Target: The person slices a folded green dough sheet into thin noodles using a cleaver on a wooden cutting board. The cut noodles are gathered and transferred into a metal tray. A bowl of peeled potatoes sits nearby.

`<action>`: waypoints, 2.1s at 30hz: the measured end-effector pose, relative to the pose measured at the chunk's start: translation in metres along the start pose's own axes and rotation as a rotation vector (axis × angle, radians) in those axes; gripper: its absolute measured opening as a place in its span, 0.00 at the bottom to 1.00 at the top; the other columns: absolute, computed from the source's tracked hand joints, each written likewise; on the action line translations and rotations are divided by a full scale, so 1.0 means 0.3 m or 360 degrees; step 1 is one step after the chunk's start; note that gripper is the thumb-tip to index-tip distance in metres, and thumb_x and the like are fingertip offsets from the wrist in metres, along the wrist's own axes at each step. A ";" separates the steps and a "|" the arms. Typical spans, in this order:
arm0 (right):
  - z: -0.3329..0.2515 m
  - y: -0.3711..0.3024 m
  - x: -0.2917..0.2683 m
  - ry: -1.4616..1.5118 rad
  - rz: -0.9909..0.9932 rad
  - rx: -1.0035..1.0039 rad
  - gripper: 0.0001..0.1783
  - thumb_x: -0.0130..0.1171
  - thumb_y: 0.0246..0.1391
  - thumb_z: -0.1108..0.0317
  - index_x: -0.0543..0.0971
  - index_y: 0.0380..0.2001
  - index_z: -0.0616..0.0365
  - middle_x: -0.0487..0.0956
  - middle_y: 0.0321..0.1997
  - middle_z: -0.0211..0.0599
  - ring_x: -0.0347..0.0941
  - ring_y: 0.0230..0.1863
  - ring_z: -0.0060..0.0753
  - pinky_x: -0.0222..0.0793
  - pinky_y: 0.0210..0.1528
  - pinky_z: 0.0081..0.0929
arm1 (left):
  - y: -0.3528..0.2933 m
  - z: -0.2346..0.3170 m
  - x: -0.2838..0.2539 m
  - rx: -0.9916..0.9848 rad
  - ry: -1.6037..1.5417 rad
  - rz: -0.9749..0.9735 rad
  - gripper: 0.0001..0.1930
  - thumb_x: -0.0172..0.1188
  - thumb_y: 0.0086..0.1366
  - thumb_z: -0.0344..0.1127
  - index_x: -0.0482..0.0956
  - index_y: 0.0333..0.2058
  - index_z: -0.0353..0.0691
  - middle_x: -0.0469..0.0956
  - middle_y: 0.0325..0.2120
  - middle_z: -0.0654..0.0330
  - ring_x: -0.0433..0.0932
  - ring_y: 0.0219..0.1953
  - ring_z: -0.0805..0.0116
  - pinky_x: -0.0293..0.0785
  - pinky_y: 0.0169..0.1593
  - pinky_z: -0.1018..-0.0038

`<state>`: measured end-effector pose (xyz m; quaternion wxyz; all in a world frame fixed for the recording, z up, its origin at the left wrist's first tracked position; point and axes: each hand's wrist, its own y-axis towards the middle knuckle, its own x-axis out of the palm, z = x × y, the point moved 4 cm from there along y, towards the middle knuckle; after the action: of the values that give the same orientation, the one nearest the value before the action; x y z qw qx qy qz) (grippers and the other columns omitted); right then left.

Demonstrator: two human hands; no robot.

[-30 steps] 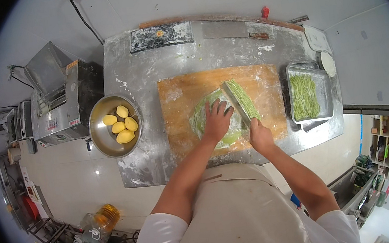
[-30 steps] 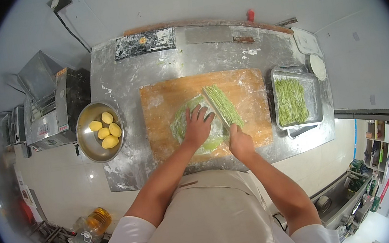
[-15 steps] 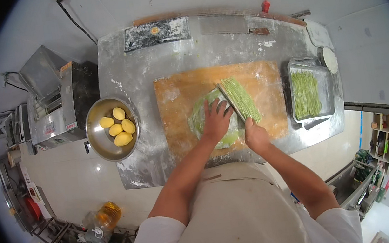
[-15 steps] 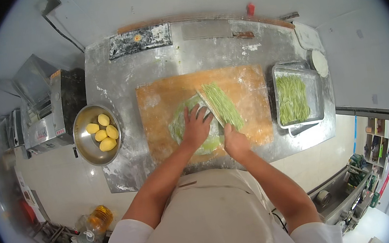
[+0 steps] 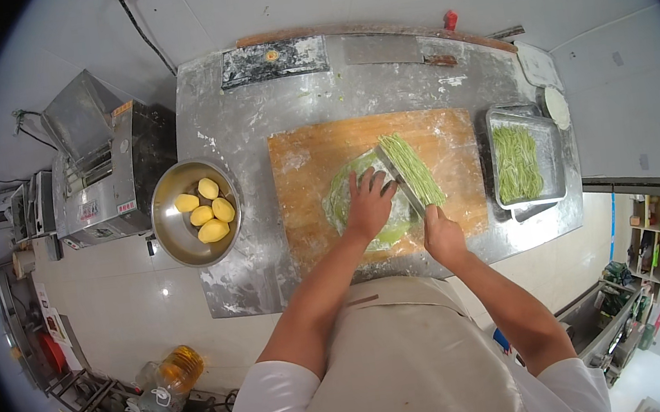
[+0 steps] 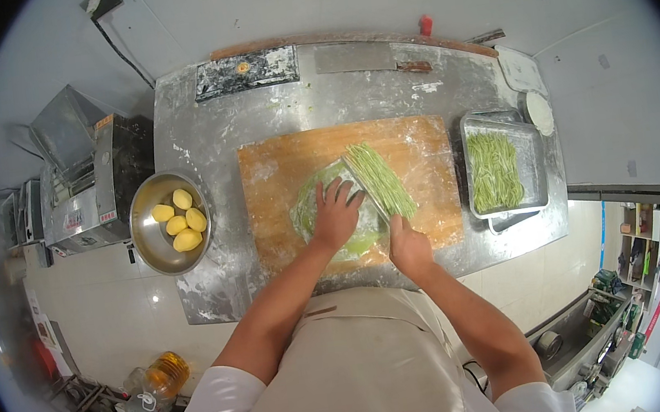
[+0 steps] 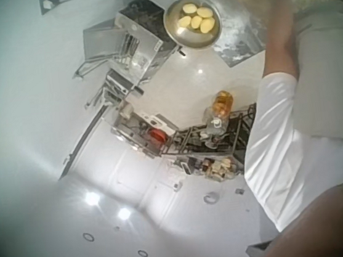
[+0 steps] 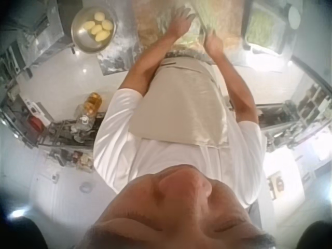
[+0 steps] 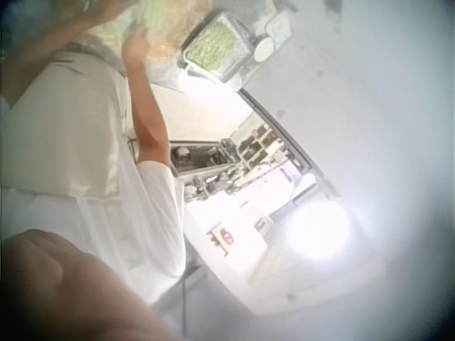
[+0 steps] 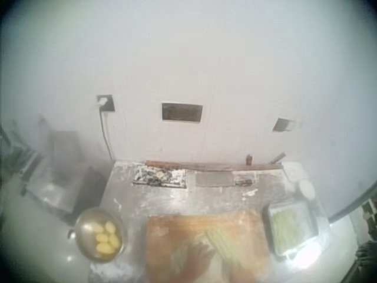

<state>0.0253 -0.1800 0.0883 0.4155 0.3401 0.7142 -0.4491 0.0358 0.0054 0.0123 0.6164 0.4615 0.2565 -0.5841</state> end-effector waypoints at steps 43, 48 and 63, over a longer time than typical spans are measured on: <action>-0.011 0.081 0.056 0.0078 0.0084 -0.0054 0.11 0.53 0.61 0.74 0.63 0.43 0.63 0.78 0.39 0.64 0.79 0.31 0.71 0.77 0.33 0.60 | -0.005 0.000 -0.007 0.0028 -0.0004 -0.0013 0.19 0.64 0.61 0.34 0.83 0.52 0.51 0.74 0.58 0.54 0.64 0.68 0.47 0.53 0.71 0.30; 0.018 0.054 0.020 0.0043 0.0142 -0.0034 0.11 0.54 0.63 0.73 0.64 0.43 0.62 0.79 0.37 0.62 0.80 0.30 0.69 0.77 0.32 0.59 | -0.006 0.000 -0.005 0.0016 0.0001 0.0024 0.17 0.63 0.61 0.34 0.84 0.50 0.50 0.74 0.57 0.54 0.65 0.68 0.48 0.52 0.71 0.31; -0.029 0.043 0.036 0.0062 -0.0102 0.0030 0.15 0.55 0.55 0.77 0.65 0.45 0.63 0.77 0.43 0.64 0.80 0.35 0.70 0.78 0.36 0.58 | -0.023 -0.002 0.011 0.0031 0.0044 -0.0024 0.21 0.65 0.57 0.33 0.83 0.51 0.52 0.73 0.57 0.58 0.64 0.68 0.50 0.51 0.72 0.32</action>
<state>0.0293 -0.1659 0.0762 0.3838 0.3297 0.7283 -0.4621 0.0300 0.0051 0.0073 0.6039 0.4735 0.2628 -0.5849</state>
